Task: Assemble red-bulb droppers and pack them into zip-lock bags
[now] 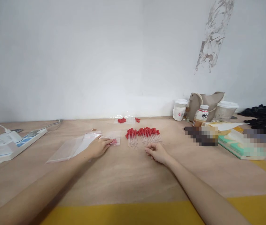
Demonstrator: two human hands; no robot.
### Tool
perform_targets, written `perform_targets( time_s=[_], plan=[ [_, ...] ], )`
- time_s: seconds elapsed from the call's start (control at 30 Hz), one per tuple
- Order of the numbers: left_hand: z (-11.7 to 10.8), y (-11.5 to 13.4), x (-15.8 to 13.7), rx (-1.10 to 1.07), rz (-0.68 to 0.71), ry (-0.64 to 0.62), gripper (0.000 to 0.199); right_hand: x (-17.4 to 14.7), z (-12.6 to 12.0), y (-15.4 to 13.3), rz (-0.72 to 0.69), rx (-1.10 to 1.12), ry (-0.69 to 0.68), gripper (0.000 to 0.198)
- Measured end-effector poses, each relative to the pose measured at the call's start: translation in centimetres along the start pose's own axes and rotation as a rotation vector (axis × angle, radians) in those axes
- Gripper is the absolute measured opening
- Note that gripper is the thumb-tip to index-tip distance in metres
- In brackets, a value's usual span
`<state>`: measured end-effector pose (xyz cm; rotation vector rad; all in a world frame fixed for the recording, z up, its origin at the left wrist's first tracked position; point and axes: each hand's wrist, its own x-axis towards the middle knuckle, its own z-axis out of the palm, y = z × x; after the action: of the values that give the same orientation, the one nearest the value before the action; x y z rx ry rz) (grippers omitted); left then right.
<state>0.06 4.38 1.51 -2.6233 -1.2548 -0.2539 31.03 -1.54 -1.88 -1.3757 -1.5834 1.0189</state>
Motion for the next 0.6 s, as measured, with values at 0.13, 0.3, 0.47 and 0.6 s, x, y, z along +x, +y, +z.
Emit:
perform_targets(
  time_s=[0.13, 0.3, 0.47, 0.6],
  plan=[
    [0.1, -1.6, 0.4, -0.052, -0.071, -0.045, 0.037, 0.0, 0.2, 0.1, -0.05, -0.032, -0.015, 0.027],
    [-0.5, -4.1, -1.7, -0.064, -0.211, -0.078, 0.046, -0.2, 0.1, 0.1, -0.063, -0.049, -0.022, 0.025],
    [-0.1, -5.5, -5.3, -0.001, -0.607, -0.155, 0.079, 0.0, 0.2, 0.3, -0.076, -0.055, -0.022, 0.024],
    [0.7, -4.8, -6.6, -0.033, -0.6, -0.223, 0.074, -0.1, 0.3, 0.0, -0.059, -0.06, -0.022, 0.025]
  ],
)
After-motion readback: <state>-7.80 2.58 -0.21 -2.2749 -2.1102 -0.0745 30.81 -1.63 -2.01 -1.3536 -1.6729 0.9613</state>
